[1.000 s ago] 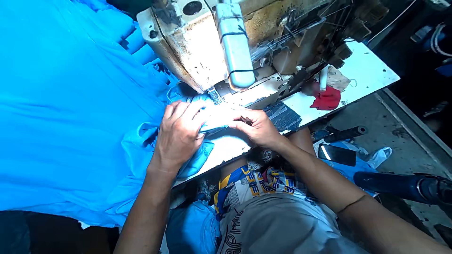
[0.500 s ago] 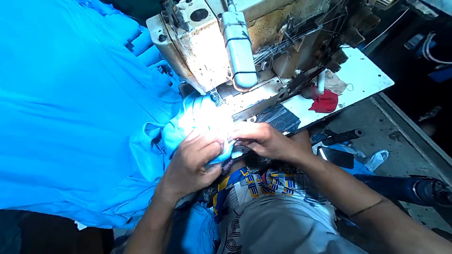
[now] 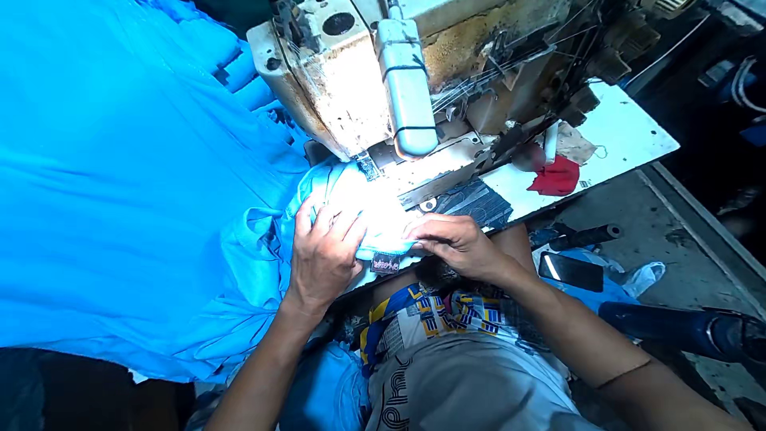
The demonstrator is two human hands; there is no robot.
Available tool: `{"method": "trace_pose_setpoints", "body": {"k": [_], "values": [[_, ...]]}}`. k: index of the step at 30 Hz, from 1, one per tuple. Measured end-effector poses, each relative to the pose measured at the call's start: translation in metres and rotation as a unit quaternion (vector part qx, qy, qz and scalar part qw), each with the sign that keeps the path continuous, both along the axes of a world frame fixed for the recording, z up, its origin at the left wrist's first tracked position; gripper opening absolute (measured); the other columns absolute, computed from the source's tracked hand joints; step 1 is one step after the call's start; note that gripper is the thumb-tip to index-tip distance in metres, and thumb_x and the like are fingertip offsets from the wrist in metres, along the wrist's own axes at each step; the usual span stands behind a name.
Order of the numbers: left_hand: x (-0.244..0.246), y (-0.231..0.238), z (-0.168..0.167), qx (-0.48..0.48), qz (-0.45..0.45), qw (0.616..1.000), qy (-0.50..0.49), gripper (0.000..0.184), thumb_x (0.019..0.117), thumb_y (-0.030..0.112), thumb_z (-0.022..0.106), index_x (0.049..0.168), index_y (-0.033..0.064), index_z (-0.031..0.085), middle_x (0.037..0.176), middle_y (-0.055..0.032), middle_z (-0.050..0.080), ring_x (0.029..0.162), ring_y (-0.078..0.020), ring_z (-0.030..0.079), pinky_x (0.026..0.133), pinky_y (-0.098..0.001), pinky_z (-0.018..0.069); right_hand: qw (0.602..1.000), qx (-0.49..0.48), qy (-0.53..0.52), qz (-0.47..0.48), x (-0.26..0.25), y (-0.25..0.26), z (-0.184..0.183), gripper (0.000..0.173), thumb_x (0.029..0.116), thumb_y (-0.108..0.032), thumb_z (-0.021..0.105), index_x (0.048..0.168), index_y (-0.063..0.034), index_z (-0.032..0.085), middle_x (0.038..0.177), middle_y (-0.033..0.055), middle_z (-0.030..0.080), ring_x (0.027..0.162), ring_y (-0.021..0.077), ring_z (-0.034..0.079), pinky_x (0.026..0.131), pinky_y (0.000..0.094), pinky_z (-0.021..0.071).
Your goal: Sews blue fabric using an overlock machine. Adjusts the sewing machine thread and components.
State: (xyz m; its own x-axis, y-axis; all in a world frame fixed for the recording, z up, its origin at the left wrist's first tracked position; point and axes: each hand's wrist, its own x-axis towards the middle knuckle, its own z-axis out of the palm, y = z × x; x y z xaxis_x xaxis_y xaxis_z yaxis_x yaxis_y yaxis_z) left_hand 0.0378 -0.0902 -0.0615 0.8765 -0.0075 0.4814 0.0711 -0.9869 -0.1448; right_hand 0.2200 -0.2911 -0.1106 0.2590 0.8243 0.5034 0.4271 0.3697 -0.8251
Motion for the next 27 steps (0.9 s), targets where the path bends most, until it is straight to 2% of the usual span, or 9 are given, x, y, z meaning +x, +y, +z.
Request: {"method": "trace_pose_setpoints", "body": {"k": [4, 8, 9, 11, 12, 15, 17, 23, 27], "values": [[-0.001, -0.007, 0.004, 0.002, 0.033, 0.999, 0.023, 0.03, 0.0859, 0.017, 0.067, 0.113, 0.0102, 0.075, 0.125, -0.0081, 0.07, 0.121, -0.0341, 0.061, 0.116, -0.0625, 0.0299, 1.0, 0.004, 0.009, -0.001, 0.001, -0.001, 0.0, 0.009, 0.0975, -0.001, 0.066, 0.102, 0.0011, 0.074, 0.107, 0.0079, 0.072, 0.1, 0.0141, 0.07, 0.088, 0.0306, 0.0619], [-0.001, -0.007, 0.002, -0.01, 0.016, 1.0, 0.011, 0.026, 0.0845, 0.013, 0.068, 0.109, 0.0069, 0.073, 0.12, -0.012, 0.071, 0.118, -0.0359, 0.062, 0.113, -0.0608, 0.0345, 1.0, 0.002, 0.024, -0.001, 0.001, -0.001, -0.001, 0.009, 0.0974, 0.0, 0.066, 0.101, 0.0013, 0.073, 0.107, 0.0082, 0.072, 0.099, 0.0147, 0.07, 0.087, 0.0309, 0.0619], [-0.002, -0.006, 0.001, -0.017, 0.0, 1.0, 0.006, 0.028, 0.0857, 0.011, 0.067, 0.113, 0.0088, 0.073, 0.12, -0.0112, 0.071, 0.118, -0.0364, 0.062, 0.113, -0.0615, 0.0344, 1.0, 0.002, 0.026, -0.001, 0.001, -0.001, -0.001, 0.009, 0.0975, 0.0, 0.066, 0.101, 0.0013, 0.073, 0.107, 0.0082, 0.072, 0.099, 0.0148, 0.07, 0.087, 0.0309, 0.062], [-0.003, -0.004, 0.0, -0.021, -0.024, 0.999, 0.005, 0.042, 0.0906, 0.01, 0.062, 0.131, 0.0166, 0.07, 0.131, -0.0065, 0.069, 0.123, -0.0352, 0.06, 0.114, -0.0624, 0.0315, 1.0, 0.003, 0.029, 0.0, 0.0, -0.001, -0.001, 0.009, 0.0972, 0.0, 0.066, 0.101, 0.0013, 0.073, 0.107, 0.0082, 0.072, 0.099, 0.0149, 0.071, 0.086, 0.0311, 0.0622], [-0.003, -0.004, -0.001, -0.018, -0.032, 0.999, -0.002, 0.041, 0.0925, 0.01, 0.061, 0.131, 0.0179, 0.071, 0.131, -0.0048, 0.069, 0.124, -0.0346, 0.059, 0.115, -0.0628, 0.0308, 1.0, 0.003, 0.03, 0.0, 0.0, -0.001, 0.0, 0.008, 0.0969, 0.0, 0.066, 0.101, 0.0015, 0.073, 0.107, 0.0084, 0.072, 0.099, 0.015, 0.071, 0.086, 0.0311, 0.0624], [-0.003, -0.005, 0.003, -0.01, -0.026, 0.999, -0.018, 0.024, 0.0919, 0.012, 0.062, 0.111, 0.0144, 0.077, 0.123, -0.0041, 0.073, 0.121, -0.0333, 0.062, 0.114, -0.0628, 0.0311, 1.0, 0.007, 0.03, -0.003, -0.001, -0.001, 0.001, 0.008, 0.0959, 0.001, 0.067, 0.1, 0.0018, 0.073, 0.106, 0.0087, 0.072, 0.098, 0.015, 0.071, 0.086, 0.0307, 0.0623], [-0.003, -0.006, 0.006, -0.001, -0.006, 1.0, -0.014, 0.021, 0.0904, 0.014, 0.062, 0.105, 0.0132, 0.077, 0.121, -0.0039, 0.073, 0.119, -0.0329, 0.062, 0.116, -0.0633, 0.0292, 0.999, 0.007, 0.034, -0.006, -0.002, -0.001, 0.001, 0.007, 0.0956, 0.001, 0.067, 0.1, 0.0019, 0.073, 0.105, 0.0089, 0.073, 0.098, 0.0155, 0.071, 0.086, 0.0311, 0.0623], [-0.001, -0.003, 0.007, -0.002, 0.0, 1.0, -0.019, 0.022, 0.0896, 0.014, 0.062, 0.106, 0.0118, 0.077, 0.119, -0.006, 0.073, 0.115, -0.0341, 0.063, 0.115, -0.065, 0.0282, 0.998, -0.001, 0.051, -0.023, -0.004, 0.0, 0.002, 0.006, 0.0953, 0.0, 0.069, 0.099, 0.0015, 0.073, 0.104, 0.0086, 0.073, 0.095, 0.015, 0.071, 0.083, 0.0307, 0.0625], [0.006, 0.005, 0.01, -0.007, -0.001, 1.0, -0.021, 0.023, 0.0914, 0.014, 0.06, 0.107, 0.0104, 0.076, 0.114, -0.007, 0.073, 0.114, -0.0342, 0.064, 0.115, -0.065, 0.0288, 0.998, 0.014, 0.046, -0.046, -0.004, 0.008, 0.002, 0.006, 0.0938, 0.002, 0.069, 0.098, 0.0018, 0.074, 0.105, 0.009, 0.073, 0.098, 0.0155, 0.071, 0.087, 0.0325, 0.0622]]}}
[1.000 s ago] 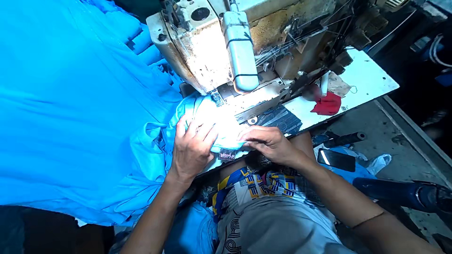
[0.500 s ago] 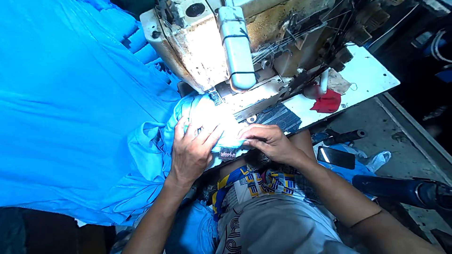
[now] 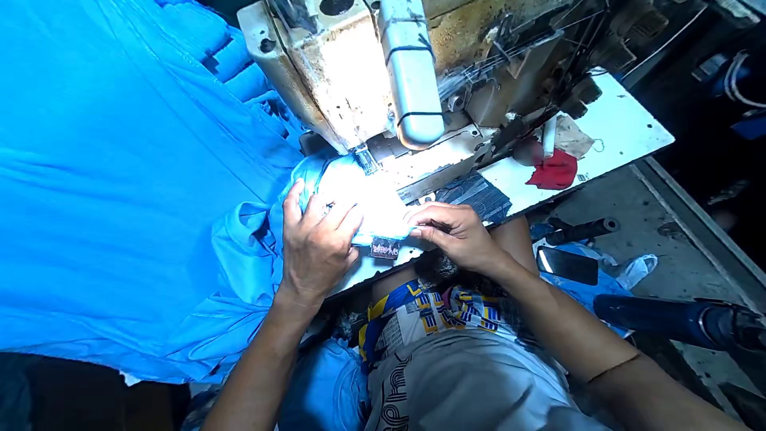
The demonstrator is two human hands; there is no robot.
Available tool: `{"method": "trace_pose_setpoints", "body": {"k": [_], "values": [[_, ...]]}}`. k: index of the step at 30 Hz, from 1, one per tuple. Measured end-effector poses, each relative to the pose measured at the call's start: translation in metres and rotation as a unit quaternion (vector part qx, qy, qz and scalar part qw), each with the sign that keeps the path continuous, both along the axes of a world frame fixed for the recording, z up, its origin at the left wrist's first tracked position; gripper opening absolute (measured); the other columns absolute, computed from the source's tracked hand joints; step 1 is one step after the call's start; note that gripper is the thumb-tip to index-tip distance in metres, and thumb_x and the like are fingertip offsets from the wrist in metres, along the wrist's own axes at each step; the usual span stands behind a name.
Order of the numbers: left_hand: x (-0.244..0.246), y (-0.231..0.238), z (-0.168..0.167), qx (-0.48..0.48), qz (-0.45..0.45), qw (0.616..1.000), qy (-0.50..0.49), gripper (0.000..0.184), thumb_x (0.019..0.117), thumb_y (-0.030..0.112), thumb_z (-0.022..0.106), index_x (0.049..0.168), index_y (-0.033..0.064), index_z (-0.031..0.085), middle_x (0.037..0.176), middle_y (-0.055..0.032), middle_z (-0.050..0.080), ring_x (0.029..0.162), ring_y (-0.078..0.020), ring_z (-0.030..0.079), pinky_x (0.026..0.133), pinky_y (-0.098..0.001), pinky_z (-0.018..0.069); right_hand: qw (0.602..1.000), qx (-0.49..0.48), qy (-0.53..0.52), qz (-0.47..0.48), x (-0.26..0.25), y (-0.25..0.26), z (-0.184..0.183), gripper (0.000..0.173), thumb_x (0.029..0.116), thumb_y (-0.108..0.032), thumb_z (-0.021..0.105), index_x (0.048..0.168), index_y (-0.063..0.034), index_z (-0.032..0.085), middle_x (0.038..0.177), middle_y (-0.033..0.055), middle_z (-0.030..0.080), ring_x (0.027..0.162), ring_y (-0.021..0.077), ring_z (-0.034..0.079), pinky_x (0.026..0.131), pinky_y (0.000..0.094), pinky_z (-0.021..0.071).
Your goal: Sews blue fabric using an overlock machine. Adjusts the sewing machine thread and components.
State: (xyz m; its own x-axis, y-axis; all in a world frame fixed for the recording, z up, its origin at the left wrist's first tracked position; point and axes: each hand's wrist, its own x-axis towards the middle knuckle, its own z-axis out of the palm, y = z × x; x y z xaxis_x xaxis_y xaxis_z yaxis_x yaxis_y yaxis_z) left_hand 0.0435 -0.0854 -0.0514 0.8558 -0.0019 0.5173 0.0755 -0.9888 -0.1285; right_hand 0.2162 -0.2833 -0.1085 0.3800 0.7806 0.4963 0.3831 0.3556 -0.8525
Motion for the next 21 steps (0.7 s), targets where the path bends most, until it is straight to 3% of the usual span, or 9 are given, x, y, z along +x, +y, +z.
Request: {"method": "trace_pose_setpoints", "body": {"k": [2, 5, 10, 14, 18, 21], "values": [[0.005, 0.006, 0.003, 0.003, -0.004, 1.0, -0.002, 0.022, 0.0927, 0.015, 0.06, 0.106, 0.0093, 0.076, 0.111, -0.0077, 0.073, 0.11, -0.0338, 0.064, 0.115, -0.0638, 0.03, 1.0, 0.003, -0.007, -0.017, 0.001, 0.007, 0.0, 0.005, 0.0932, 0.001, 0.069, 0.097, 0.0007, 0.074, 0.105, 0.0085, 0.073, 0.097, 0.0146, 0.07, 0.086, 0.0314, 0.0614], [0.012, 0.017, 0.011, -0.002, -0.003, 1.0, 0.0, 0.02, 0.0937, 0.015, 0.061, 0.105, 0.0081, 0.076, 0.11, -0.0082, 0.074, 0.11, -0.0333, 0.065, 0.115, -0.0614, 0.0322, 0.999, 0.001, -0.016, -0.036, 0.004, 0.02, 0.003, 0.004, 0.0946, -0.002, 0.07, 0.097, 0.0001, 0.073, 0.101, 0.007, 0.071, 0.082, 0.0101, 0.067, 0.073, 0.0264, 0.0596], [0.019, 0.03, 0.012, -0.027, 0.014, 0.999, -0.013, 0.027, 0.0945, 0.01, 0.058, 0.116, 0.0069, 0.074, 0.126, -0.0073, 0.071, 0.12, -0.0294, 0.063, 0.105, -0.0501, 0.0454, 0.998, -0.014, -0.005, -0.062, 0.005, 0.037, 0.009, 0.006, 0.0953, -0.005, 0.07, 0.099, -0.0015, 0.073, 0.09, 0.0055, 0.07, 0.077, 0.0105, 0.066, 0.07, 0.0276, 0.0586], [0.016, 0.023, 0.002, -0.075, 0.046, 0.995, -0.047, 0.035, 0.0918, 0.016, 0.062, 0.125, 0.0093, 0.071, 0.139, -0.0044, 0.064, 0.128, -0.0267, 0.059, 0.105, -0.0475, 0.0462, 0.999, -0.01, 0.001, -0.054, 0.005, 0.04, 0.009, 0.01, 0.0953, 0.0, 0.068, 0.104, -0.0011, 0.073, 0.096, 0.0068, 0.072, 0.082, 0.0113, 0.068, 0.075, 0.0283, 0.0604], [0.006, 0.008, -0.02, -0.115, 0.073, 0.987, -0.082, 0.033, 0.0908, 0.029, 0.067, 0.118, 0.0122, 0.075, 0.145, -0.0063, 0.059, 0.137, -0.028, 0.051, 0.113, -0.0496, 0.0403, 0.999, -0.003, -0.029, -0.044, 0.01, 0.033, 0.008, 0.014, 0.0961, 0.0, 0.067, 0.107, -0.0029, 0.074, 0.107, 0.0058, 0.073, 0.092, 0.0113, 0.07, 0.082, 0.0291, 0.0615], [0.002, -0.004, -0.034, -0.119, 0.098, 0.983, -0.099, 0.031, 0.0873, 0.029, 0.071, 0.113, 0.013, 0.076, 0.148, -0.0097, 0.057, 0.144, -0.0305, 0.044, 0.117, -0.0532, 0.0352, 0.998, 0.004, -0.045, -0.051, 0.014, 0.015, 0.007, 0.021, 0.0958, 0.002, 0.066, 0.115, -0.0021, 0.074, 0.118, 0.0065, 0.072, 0.103, 0.0149, 0.071, 0.089, 0.0332, 0.0626]]}}
